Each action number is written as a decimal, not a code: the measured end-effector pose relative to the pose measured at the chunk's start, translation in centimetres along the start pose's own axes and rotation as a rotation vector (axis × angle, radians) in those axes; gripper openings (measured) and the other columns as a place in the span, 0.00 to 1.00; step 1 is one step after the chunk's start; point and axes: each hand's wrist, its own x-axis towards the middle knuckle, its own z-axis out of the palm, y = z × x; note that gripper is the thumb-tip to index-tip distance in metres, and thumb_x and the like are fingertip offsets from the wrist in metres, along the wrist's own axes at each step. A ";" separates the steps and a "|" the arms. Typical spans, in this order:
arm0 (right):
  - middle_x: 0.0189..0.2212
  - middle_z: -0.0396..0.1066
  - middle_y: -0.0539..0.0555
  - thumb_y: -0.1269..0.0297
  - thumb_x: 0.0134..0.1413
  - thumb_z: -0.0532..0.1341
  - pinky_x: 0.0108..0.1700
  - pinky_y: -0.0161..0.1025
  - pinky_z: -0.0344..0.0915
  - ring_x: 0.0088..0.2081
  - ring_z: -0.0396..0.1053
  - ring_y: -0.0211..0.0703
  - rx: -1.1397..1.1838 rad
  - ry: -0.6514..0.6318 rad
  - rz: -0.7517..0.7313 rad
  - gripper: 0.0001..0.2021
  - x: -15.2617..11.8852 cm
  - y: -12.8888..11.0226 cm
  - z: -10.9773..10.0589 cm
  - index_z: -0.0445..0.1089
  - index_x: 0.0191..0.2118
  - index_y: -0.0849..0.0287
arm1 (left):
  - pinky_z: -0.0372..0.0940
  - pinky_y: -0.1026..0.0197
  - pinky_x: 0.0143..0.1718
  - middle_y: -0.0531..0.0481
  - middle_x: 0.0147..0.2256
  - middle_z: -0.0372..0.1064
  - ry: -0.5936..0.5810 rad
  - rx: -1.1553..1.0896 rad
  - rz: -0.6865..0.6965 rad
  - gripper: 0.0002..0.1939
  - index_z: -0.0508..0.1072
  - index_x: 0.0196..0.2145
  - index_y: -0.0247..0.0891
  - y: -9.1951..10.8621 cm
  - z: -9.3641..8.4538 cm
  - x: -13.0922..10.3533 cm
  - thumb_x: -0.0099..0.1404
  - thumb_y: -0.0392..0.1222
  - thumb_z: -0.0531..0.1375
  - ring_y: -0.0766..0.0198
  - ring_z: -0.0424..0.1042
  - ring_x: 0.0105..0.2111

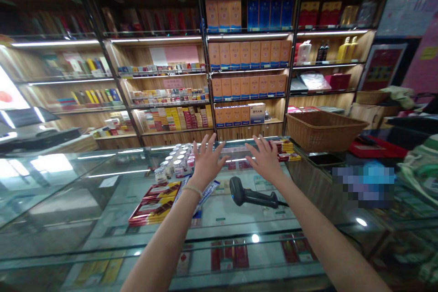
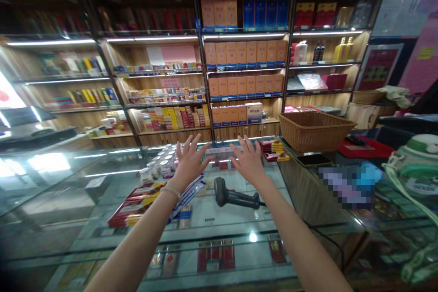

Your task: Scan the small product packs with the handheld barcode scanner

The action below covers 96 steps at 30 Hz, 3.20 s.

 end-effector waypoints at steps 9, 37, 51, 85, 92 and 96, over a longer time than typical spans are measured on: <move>0.71 0.59 0.61 0.53 0.72 0.53 0.69 0.63 0.44 0.72 0.51 0.58 0.014 0.012 -0.027 0.21 -0.7 -3.1 -0.9 0.70 0.64 0.50 | 0.36 0.26 0.71 0.40 0.73 0.52 0.014 0.059 -0.045 0.24 0.73 0.62 0.49 -3.0 -2.2 -3.7 0.72 0.57 0.58 0.39 0.48 0.73; 0.72 0.59 0.60 0.49 0.73 0.50 0.70 0.67 0.41 0.72 0.50 0.60 0.209 -0.118 -0.161 0.24 -1.6 -17.6 -0.9 0.72 0.62 0.53 | 0.34 0.31 0.71 0.44 0.72 0.56 0.001 0.237 -0.229 0.20 0.77 0.57 0.53 -15.4 -8.1 -14.7 0.71 0.54 0.60 0.42 0.52 0.71; 0.73 0.56 0.61 0.47 0.72 0.49 0.72 0.68 0.41 0.74 0.47 0.61 0.322 -0.296 -0.231 0.27 -1.8 -25.0 -0.7 0.72 0.63 0.57 | 0.35 0.34 0.71 0.42 0.72 0.55 -0.149 0.217 -0.248 0.24 0.76 0.60 0.54 -20.2 -9.3 -19.8 0.70 0.60 0.59 0.42 0.51 0.72; 0.74 0.52 0.66 0.42 0.68 0.53 0.72 0.73 0.38 0.74 0.45 0.66 0.300 -0.364 -0.214 0.33 -3.2 -27.8 2.2 0.70 0.64 0.62 | 0.33 0.26 0.70 0.45 0.76 0.41 -0.394 0.076 -0.196 0.36 0.65 0.67 0.64 -22.1 -7.2 -22.5 0.64 0.63 0.66 0.36 0.42 0.74; 0.75 0.50 0.66 0.39 0.66 0.54 0.72 0.73 0.36 0.74 0.45 0.67 0.307 -0.370 -0.208 0.35 -3.0 -27.7 2.2 0.69 0.65 0.61 | 0.32 0.26 0.70 0.46 0.76 0.42 -0.403 0.082 -0.191 0.35 0.65 0.67 0.66 -22.3 -7.0 -22.6 0.64 0.62 0.66 0.36 0.42 0.74; 0.75 0.49 0.65 0.38 0.66 0.54 0.72 0.73 0.37 0.74 0.45 0.67 0.309 -0.386 -0.219 0.35 -2.9 -27.7 2.1 0.69 0.65 0.61 | 0.31 0.27 0.70 0.47 0.76 0.44 -0.411 0.089 -0.185 0.33 0.68 0.65 0.65 -22.5 -7.0 -22.7 0.63 0.62 0.67 0.36 0.41 0.74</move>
